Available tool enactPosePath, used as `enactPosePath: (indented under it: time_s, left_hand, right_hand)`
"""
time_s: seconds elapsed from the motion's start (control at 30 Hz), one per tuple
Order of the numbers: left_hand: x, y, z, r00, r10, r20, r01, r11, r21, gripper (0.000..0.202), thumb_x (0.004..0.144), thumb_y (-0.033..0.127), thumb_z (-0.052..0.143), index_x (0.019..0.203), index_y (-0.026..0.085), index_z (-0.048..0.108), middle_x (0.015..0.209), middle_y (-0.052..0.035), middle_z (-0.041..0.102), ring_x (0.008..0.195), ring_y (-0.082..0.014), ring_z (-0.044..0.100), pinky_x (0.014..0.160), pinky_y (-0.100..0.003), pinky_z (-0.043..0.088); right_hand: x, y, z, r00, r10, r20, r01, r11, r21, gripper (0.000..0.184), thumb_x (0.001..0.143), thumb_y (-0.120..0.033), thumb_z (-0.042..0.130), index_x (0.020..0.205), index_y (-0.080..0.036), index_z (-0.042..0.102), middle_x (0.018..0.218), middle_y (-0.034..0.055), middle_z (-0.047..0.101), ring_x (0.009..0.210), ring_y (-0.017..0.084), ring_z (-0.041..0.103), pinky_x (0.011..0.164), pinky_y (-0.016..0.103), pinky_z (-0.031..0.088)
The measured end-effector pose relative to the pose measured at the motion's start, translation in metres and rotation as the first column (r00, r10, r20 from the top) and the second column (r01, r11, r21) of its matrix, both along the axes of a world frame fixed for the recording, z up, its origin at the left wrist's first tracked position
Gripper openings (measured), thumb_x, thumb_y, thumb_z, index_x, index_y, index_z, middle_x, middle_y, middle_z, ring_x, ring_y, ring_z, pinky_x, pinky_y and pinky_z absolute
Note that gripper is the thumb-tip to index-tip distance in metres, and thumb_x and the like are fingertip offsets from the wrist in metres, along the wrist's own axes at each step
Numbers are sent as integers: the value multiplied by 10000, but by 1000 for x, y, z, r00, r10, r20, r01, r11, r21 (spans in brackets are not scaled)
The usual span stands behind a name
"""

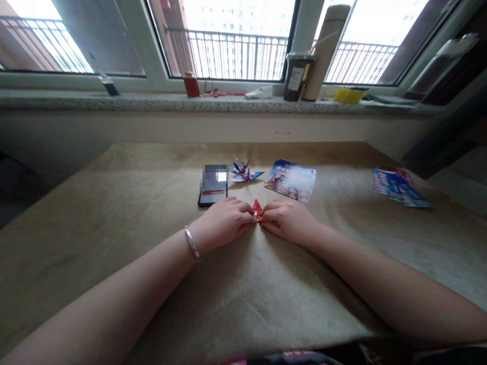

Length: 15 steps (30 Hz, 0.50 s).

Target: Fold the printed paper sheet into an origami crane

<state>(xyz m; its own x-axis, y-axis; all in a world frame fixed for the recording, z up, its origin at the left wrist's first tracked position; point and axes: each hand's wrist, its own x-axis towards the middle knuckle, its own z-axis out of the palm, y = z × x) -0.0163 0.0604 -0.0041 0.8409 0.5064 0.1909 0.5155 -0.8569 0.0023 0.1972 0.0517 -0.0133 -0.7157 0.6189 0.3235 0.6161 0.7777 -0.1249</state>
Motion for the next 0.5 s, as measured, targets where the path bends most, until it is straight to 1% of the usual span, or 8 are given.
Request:
enactPosePath:
  time_s: [0.1,0.2,0.27,0.33,0.4,0.5]
  left_hand:
    - [-7,7,-4,996,-58,64,64,994,-91,266,901,190,504,1087,264,679,1083,-45,660,985,-173,600,894,-315,462]
    - [-11,12,-7,993,-79,88,91,987,-135,277,915,211,491,1118,278,668,1118,-48,645,1012,-163,592,901,-298,469]
    - [-12,13,-7,992,-88,87,100,985,-143,283,920,212,482,1128,278,663,1125,-55,639,1023,-163,588,903,-299,473]
    - [-13,12,-6,992,-95,83,106,984,-140,292,919,201,480,1137,281,657,1126,-56,638,1035,-165,584,909,-303,475]
    - [-13,11,-6,993,-90,71,99,986,-137,300,913,191,485,1144,281,652,1132,-54,636,1040,-168,583,916,-308,476]
    - [-12,8,-8,996,-62,70,70,990,-125,290,910,190,479,1129,261,655,1122,-54,643,1031,-172,593,917,-311,482]
  right_hand:
    - [4,0,2,1000,15,11,-15,999,-34,148,845,-233,593,857,-215,739,865,34,729,797,171,644,747,298,476]
    - [8,3,0,999,35,-30,-37,997,-67,132,834,-241,617,864,-228,745,885,29,732,821,168,644,766,301,488]
    - [11,8,-4,995,44,-95,-54,993,-107,125,832,-247,625,859,-235,746,892,30,727,810,152,645,755,285,496]
    - [13,13,-9,983,78,-167,-102,985,-140,129,836,-248,623,883,-241,743,914,33,722,843,145,645,779,279,499]
    - [14,16,-14,971,104,-216,-137,980,-143,127,835,-238,623,891,-234,737,912,37,718,851,143,642,786,277,499]
    - [14,16,-17,971,84,-223,-113,986,-123,107,834,-229,622,860,-222,725,898,37,710,854,146,629,775,272,494]
